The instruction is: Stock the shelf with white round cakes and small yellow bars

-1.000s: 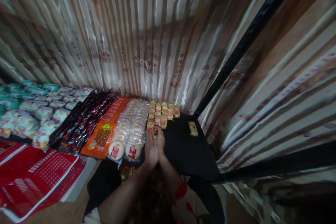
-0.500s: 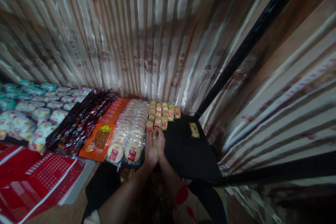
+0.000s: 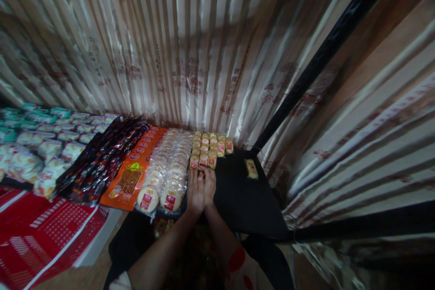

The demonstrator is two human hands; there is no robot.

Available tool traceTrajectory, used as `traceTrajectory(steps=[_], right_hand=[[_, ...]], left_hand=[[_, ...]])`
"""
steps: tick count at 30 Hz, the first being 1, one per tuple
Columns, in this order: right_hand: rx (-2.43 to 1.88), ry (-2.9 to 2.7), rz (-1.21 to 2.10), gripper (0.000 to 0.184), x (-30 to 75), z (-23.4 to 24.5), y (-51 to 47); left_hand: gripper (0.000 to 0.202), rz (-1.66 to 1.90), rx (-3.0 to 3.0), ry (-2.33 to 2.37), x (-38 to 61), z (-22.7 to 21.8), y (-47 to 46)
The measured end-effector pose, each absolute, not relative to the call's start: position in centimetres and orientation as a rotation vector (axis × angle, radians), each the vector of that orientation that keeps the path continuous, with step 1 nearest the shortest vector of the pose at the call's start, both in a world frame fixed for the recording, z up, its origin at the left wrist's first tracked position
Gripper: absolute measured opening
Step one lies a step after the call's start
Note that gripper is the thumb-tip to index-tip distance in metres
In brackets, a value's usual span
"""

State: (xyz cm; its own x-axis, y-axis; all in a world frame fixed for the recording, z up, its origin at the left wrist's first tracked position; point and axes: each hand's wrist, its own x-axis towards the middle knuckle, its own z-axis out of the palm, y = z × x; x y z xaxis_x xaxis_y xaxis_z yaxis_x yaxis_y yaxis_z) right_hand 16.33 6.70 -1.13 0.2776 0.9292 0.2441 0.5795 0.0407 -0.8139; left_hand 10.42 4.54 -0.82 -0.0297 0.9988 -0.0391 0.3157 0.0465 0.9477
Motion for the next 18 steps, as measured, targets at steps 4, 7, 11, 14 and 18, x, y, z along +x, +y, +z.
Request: traceTrajectory(steps=[4,7,11,14,18], right_hand=[[-1.67,-1.339,0.325,0.037,16.3,-2.0,6.5],[-1.651,-1.359,0.275,0.037,16.3,-2.4,6.7],[-1.636,-1.423,0.304,0.038,16.5,-2.8,6.9],[-1.654,-1.431,0.331,0.039,16.6,-2.9,6.8],[-1.668,-1.432,0.348,0.041,16.6,-2.8,6.8]], left_hand=[[0.05,1.086,1.437,1.554,10.5,-1.2,4.6],[0.052,1.161,1.423,1.551,10.6,-1.9,4.9],[0.051,1.211,1.407,1.569,10.8,-2.9,5.5],[0.051,1.242,1.458,1.582,10.8,-3.4,5.6],[0.052,1.244,1.547,1.576,10.6,-3.8,4.9]])
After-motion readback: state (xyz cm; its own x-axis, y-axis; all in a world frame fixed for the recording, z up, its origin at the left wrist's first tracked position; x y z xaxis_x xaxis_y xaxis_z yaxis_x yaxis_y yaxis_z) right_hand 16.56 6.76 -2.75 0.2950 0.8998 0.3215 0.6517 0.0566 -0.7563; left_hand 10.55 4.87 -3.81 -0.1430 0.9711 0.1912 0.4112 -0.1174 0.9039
